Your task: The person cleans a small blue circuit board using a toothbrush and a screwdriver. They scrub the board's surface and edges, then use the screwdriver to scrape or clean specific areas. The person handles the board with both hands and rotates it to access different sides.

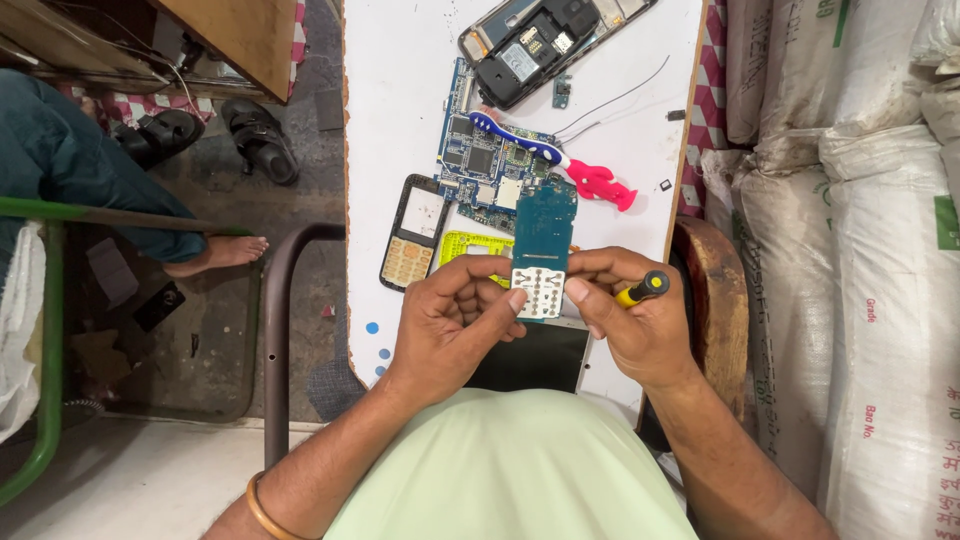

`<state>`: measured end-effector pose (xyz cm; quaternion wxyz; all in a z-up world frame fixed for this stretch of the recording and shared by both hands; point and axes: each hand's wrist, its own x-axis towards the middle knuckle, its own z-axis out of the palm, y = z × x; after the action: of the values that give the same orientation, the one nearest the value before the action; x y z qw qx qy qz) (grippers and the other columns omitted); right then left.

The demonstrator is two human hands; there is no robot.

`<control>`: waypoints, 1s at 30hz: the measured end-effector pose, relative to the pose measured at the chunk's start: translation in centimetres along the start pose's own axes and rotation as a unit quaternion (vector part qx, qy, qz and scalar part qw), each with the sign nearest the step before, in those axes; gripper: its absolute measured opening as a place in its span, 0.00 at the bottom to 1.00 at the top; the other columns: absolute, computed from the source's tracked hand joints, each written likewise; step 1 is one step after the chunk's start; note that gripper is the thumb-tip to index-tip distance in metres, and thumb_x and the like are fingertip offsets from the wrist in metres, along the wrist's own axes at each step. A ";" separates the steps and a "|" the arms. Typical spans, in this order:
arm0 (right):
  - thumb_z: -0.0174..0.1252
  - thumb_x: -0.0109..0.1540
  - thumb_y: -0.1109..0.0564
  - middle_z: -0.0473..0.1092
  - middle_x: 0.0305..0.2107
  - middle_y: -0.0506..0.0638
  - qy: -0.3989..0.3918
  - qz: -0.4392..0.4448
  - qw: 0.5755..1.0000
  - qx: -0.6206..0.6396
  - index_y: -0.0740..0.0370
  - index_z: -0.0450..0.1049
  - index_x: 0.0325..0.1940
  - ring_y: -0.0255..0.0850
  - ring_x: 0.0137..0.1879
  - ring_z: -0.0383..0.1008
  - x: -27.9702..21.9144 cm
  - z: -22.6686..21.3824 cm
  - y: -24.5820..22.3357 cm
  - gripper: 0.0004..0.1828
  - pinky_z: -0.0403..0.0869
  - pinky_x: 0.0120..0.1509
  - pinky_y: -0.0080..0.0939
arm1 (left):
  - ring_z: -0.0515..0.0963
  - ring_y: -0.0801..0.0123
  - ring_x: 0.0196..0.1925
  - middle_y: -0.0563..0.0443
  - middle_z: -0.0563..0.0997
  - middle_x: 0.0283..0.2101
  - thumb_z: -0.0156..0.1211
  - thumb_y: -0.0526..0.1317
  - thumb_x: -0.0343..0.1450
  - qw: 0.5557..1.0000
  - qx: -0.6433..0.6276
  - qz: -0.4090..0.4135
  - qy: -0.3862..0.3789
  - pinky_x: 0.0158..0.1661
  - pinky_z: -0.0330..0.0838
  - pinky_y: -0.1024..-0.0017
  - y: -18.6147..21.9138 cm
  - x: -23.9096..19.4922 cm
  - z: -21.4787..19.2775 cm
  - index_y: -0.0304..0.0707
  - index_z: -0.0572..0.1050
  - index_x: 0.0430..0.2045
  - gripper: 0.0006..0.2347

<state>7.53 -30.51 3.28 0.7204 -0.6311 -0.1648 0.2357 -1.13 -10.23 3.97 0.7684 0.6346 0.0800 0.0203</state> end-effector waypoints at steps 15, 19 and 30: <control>0.62 0.64 0.64 0.70 0.24 0.45 0.031 -0.007 0.999 -0.037 0.69 0.74 0.39 0.25 0.28 0.63 -0.4 -0.2 0.1 0.04 0.59 0.30 0.27 | 0.83 0.80 0.32 0.49 0.85 0.34 0.62 0.32 0.75 0.999 -0.006 -0.010 -0.052 0.35 0.79 0.82 0.4 -0.3 0.3 0.29 0.75 0.44 0.07; 0.62 0.64 0.66 0.72 0.26 0.46 0.041 -0.034 0.998 -0.042 0.69 0.74 0.41 0.25 0.30 0.65 -0.4 0.1 0.3 0.04 0.62 0.33 0.27 | 0.83 0.80 0.32 0.50 0.85 0.33 0.61 0.33 0.75 0.999 -0.008 -0.018 -0.042 0.35 0.81 0.82 0.4 -0.1 0.4 0.29 0.75 0.46 0.08; 0.63 0.64 0.64 0.73 0.24 0.47 0.008 -0.033 0.996 -0.082 0.71 0.76 0.44 0.25 0.28 0.66 -0.5 0.8 0.0 0.07 0.63 0.30 0.26 | 0.77 0.85 0.25 0.56 0.79 0.26 0.59 0.33 0.76 0.999 0.049 0.012 0.007 0.28 0.78 0.83 0.5 -0.1 0.1 0.31 0.75 0.34 0.03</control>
<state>6.75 -30.13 3.46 0.6746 -0.6843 -0.1989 0.1926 -1.23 -10.26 4.48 0.7352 0.6726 0.0786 0.0304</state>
